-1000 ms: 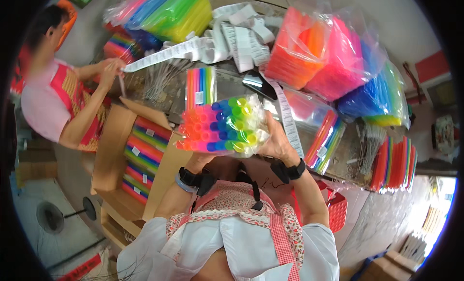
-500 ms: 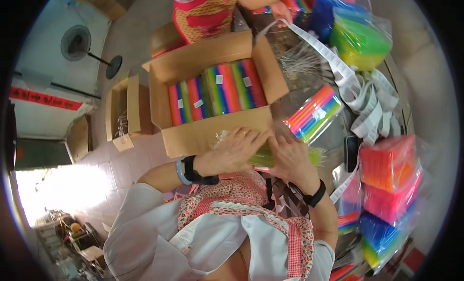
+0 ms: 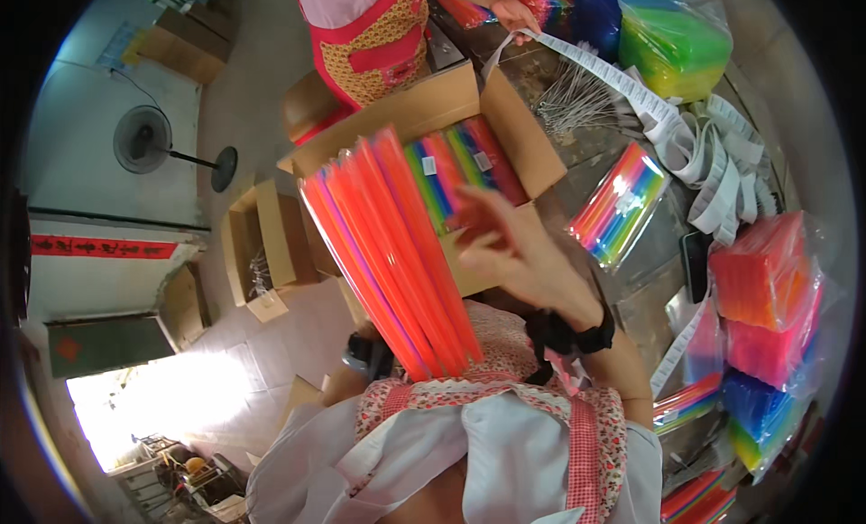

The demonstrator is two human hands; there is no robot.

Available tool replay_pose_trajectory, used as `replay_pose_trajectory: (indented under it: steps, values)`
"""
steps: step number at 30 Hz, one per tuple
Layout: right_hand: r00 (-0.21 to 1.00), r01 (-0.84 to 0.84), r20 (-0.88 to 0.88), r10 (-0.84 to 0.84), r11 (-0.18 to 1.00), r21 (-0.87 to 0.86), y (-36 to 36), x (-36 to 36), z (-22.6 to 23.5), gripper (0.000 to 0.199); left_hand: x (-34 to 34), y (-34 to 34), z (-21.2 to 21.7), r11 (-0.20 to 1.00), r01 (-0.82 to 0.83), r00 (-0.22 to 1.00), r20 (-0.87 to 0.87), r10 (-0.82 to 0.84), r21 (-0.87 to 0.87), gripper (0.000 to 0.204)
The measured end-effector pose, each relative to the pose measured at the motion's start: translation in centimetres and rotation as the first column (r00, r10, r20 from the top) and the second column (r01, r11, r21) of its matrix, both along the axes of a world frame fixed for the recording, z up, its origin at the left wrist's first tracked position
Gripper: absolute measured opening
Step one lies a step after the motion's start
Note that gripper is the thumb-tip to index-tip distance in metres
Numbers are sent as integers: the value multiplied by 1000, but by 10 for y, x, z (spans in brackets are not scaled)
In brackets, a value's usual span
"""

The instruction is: Packaging bundles of colorful plastic straws into cardboard boxes.

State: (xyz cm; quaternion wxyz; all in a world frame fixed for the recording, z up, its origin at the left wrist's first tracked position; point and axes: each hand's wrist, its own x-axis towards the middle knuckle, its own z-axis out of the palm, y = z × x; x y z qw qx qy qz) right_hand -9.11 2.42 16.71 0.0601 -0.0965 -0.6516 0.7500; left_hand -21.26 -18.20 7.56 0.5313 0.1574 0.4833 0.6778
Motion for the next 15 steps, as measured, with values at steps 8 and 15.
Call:
replay_pose_trajectory:
  steps: [8, 15]
  values:
    - [999, 4, 29, -16, 935, 355, -25, -9, 3, 66, 13, 9, -5, 997, 56, 998, 0, -56, -62, 74]
    - [996, -8, 93, -19, 961, 278, -16, 3, 5, 64, 25, 0, -11, 997, 56, 998, 43, -53, -60, 74]
